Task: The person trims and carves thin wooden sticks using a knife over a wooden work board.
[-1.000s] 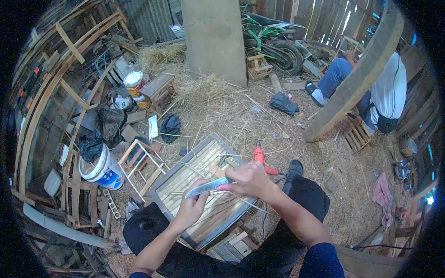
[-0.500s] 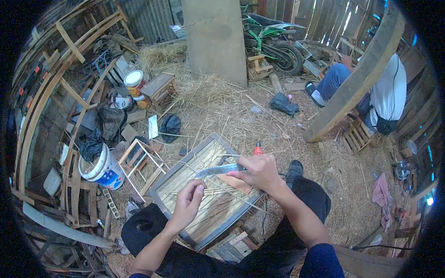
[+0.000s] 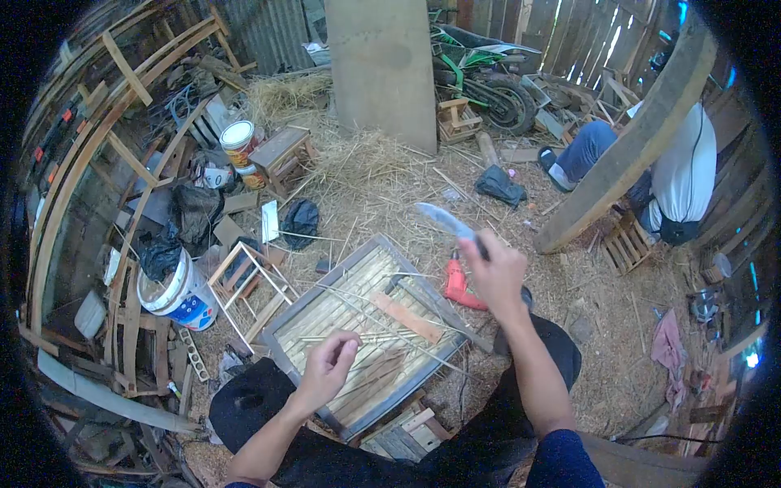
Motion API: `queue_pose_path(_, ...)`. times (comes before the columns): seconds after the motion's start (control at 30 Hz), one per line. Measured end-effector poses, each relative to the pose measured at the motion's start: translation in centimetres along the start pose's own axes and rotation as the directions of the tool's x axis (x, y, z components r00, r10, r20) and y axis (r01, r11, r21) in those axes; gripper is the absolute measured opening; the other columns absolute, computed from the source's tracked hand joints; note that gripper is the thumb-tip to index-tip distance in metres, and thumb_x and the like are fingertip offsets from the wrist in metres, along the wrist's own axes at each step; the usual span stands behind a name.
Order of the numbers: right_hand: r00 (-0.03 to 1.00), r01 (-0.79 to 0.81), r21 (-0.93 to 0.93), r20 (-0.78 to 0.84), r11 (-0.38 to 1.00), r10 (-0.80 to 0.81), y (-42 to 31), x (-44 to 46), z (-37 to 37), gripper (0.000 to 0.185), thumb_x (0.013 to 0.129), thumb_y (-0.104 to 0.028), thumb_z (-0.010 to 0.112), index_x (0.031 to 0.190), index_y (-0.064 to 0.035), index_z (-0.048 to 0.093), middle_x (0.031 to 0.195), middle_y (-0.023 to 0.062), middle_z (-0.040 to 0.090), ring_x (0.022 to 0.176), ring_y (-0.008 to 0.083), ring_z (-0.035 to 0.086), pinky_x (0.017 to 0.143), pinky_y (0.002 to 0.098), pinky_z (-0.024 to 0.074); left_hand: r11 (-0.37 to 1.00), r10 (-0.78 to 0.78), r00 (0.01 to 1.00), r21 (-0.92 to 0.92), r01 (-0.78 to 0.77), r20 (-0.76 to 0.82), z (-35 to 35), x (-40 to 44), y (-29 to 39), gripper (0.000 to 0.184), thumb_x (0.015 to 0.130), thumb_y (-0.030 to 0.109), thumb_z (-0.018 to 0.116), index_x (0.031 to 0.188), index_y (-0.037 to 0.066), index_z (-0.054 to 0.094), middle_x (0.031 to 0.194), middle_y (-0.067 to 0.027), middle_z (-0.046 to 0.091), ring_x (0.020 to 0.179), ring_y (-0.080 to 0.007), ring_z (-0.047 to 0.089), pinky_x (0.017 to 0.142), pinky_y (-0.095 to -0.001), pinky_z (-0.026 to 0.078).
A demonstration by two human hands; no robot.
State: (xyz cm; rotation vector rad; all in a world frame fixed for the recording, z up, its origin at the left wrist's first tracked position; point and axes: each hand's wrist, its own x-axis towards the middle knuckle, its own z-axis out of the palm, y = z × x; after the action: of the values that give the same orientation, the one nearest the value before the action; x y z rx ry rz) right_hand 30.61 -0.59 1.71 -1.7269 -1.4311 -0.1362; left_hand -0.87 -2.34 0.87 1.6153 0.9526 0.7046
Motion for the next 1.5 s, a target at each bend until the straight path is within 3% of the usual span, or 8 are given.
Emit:
queue_pose_path(0.13,0.999,-0.053,0.053,-0.01,0.997,0.053,0.1,0.3,-1.2,0.031,0.09,-0.033,0.068,0.078,-0.0063,0.059,0.055,0.0113,0.055,0.048,0.0296,0.059,0.048,0.0386,0.0432,0.997,-0.041,0.998,-0.069,0.038,-0.043,0.7,-0.1,-0.6,0.018,0.102,0.016,0.053,0.107,0.001,0.062,0.072,0.0037,0.046,0.064,-0.005,0.038,0.056,-0.0226,0.034)
queue_pose_path(0.23,0.995,0.088,0.042,0.048,0.995,-0.09,-0.2,-0.6,-0.1,0.03,0.089,-0.035,0.069,0.079,-0.0081,0.06,0.055,0.0105,0.055,0.047,0.0284,0.059,0.045,0.0377,0.0417,0.97,-0.178,0.984,-0.169,0.174,-0.012,-0.2,0.4,-0.3,0.017,0.102,0.016,0.053,0.11,0.002,0.06,0.074,0.003,0.048,0.065,-0.0051,0.04,0.058,-0.0215,0.035)
queue_pose_path(0.33,0.982,0.162,0.08,0.089,0.983,-0.169,-0.9,-0.8,0.5,0.033,0.087,-0.039,0.071,0.076,-0.0092,0.06,0.053,0.0088,0.054,0.045,0.0261,0.057,0.043,0.0365,0.0401,0.908,-0.125,0.991,-0.408,0.091,-0.056,0.5,1.4,-1.6,0.017,0.103,0.016,0.052,0.112,0.003,0.057,0.078,0.0019,0.051,0.065,-0.0047,0.042,0.057,-0.0211,0.037)
queue_pose_path(0.47,0.928,0.325,0.213,0.116,0.922,-0.354,-2.1,-1.0,1.6,0.038,0.084,-0.043,0.072,0.073,-0.0091,0.06,0.052,0.0063,0.052,0.044,0.0237,0.056,0.043,0.0351,0.0402,0.852,-0.185,0.982,-0.494,0.175,0.029,0.3,2.3,-0.5,0.019,0.103,0.017,0.05,0.116,0.003,0.055,0.078,0.0021,0.05,0.063,-0.0031,0.042,0.051,-0.0209,0.034)
queue_pose_path(0.7,0.786,0.507,0.401,0.147,0.763,-0.6,-4.6,-2.0,4.0,0.044,0.08,-0.049,0.074,0.07,-0.0093,0.06,0.051,0.0037,0.051,0.045,0.0212,0.056,0.044,0.0336,0.0411,0.878,-0.093,0.994,-0.467,0.108,0.055,1.8,3.3,1.7,0.024,0.103,0.015,0.05,0.123,0.003,0.055,0.076,0.0025,0.051,0.063,-0.0023,0.043,0.052,-0.0197,0.035)
queue_pose_path(0.87,0.8,0.503,0.383,0.132,0.775,-0.585,-4.6,-2.0,3.9,0.045,0.08,-0.05,0.073,0.07,-0.0088,0.059,0.05,0.0039,0.05,0.044,0.0217,0.055,0.044,0.0342,0.0412,0.877,-0.054,0.998,-0.476,0.067,0.041,3.1,3.7,1.1,0.023,0.103,0.014,0.051,0.121,0.003,0.058,0.08,0.0018,0.055,0.065,-0.0032,0.046,0.056,-0.0188,0.036)
queue_pose_path(1.07,0.815,0.48,0.348,0.165,0.806,-0.556,-4.4,-1.5,2.7,0.045,0.077,-0.05,0.075,0.074,-0.0071,0.062,0.052,0.0053,0.052,0.045,0.023,0.056,0.045,0.0348,0.041,0.944,-0.054,0.997,-0.324,0.066,0.046,2.4,3.5,1.1,0.015,0.101,0.015,0.052,0.102,0.002,0.061,0.085,-0.0016,0.061,0.061,-0.0039,0.042,0.054,-0.0213,0.035)
queue_pose_path(1.5,0.755,0.502,0.347,0.271,0.792,-0.597,-4.2,-2.6,1.8,0.042,0.081,-0.049,0.073,0.075,-0.009,0.061,0.053,0.0039,0.053,0.047,0.0218,0.058,0.044,0.0355,0.0422,0.89,-0.046,0.996,-0.45,0.074,0.071,1.8,2.7,1.1,0.018,0.101,0.013,0.055,0.116,0.003,0.055,0.089,-0.0008,0.062,0.066,-0.0022,0.047,0.055,-0.0185,0.037)
